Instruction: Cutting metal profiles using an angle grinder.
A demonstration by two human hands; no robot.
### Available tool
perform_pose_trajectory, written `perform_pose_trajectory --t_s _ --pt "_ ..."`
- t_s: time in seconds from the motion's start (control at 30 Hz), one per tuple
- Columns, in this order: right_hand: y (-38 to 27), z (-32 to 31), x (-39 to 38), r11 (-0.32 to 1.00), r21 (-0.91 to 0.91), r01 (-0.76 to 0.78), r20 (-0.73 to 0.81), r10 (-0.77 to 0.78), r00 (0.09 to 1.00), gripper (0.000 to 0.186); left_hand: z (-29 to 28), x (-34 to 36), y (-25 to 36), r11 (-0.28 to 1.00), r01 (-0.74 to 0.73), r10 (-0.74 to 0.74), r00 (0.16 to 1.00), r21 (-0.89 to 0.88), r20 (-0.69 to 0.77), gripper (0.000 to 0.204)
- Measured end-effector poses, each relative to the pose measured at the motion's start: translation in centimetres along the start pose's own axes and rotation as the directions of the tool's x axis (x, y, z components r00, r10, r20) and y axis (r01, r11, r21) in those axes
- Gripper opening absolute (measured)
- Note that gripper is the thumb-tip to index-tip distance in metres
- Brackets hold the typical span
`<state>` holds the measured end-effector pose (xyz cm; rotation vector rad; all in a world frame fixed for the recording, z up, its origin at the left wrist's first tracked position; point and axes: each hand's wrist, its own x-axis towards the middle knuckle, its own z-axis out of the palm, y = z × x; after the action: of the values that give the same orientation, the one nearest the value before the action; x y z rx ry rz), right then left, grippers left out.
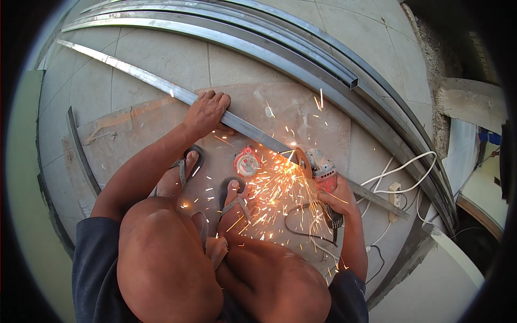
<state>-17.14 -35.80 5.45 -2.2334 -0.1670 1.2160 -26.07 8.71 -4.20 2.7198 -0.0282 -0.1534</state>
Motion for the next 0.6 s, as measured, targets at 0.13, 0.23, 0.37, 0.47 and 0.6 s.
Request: perform_pose_trajectory --t_s 0.13,0.23,0.37,0.47,0.6 --pt "-0.6 -0.4 -0.2 0.998 -0.006 -0.059 0.018 0.060 0.998 0.067 -0.2 0.2 0.5 1.000 0.011 -0.011 1.000 0.003 0.016 0.076" --pt "-0.6 -0.2 0.0 0.999 -0.038 -0.028 -0.007 0.028 1.000 0.067 0.3 -0.1 0.0 1.000 -0.019 0.020 0.999 0.012 -0.035 0.077" --pt "-0.5 -0.3 0.0 0.999 0.046 -0.012 0.010 0.011 1.000 0.069 0.2 0.0 -0.3 0.996 -0.035 0.038 0.999 0.087 -0.030 0.074" --pt "-0.9 -0.1 0.0 1.000 -0.005 -0.006 -0.010 0.006 1.000 0.071 -0.2 0.1 0.4 0.999 -0.032 0.032 0.998 -0.008 -0.059 0.076" --pt "-1.5 -0.1 -0.1 0.999 -0.001 -0.039 -0.007 0.039 0.999 0.072 -0.6 0.0 0.5 0.999 0.010 -0.011 1.000 0.052 0.020 0.076"
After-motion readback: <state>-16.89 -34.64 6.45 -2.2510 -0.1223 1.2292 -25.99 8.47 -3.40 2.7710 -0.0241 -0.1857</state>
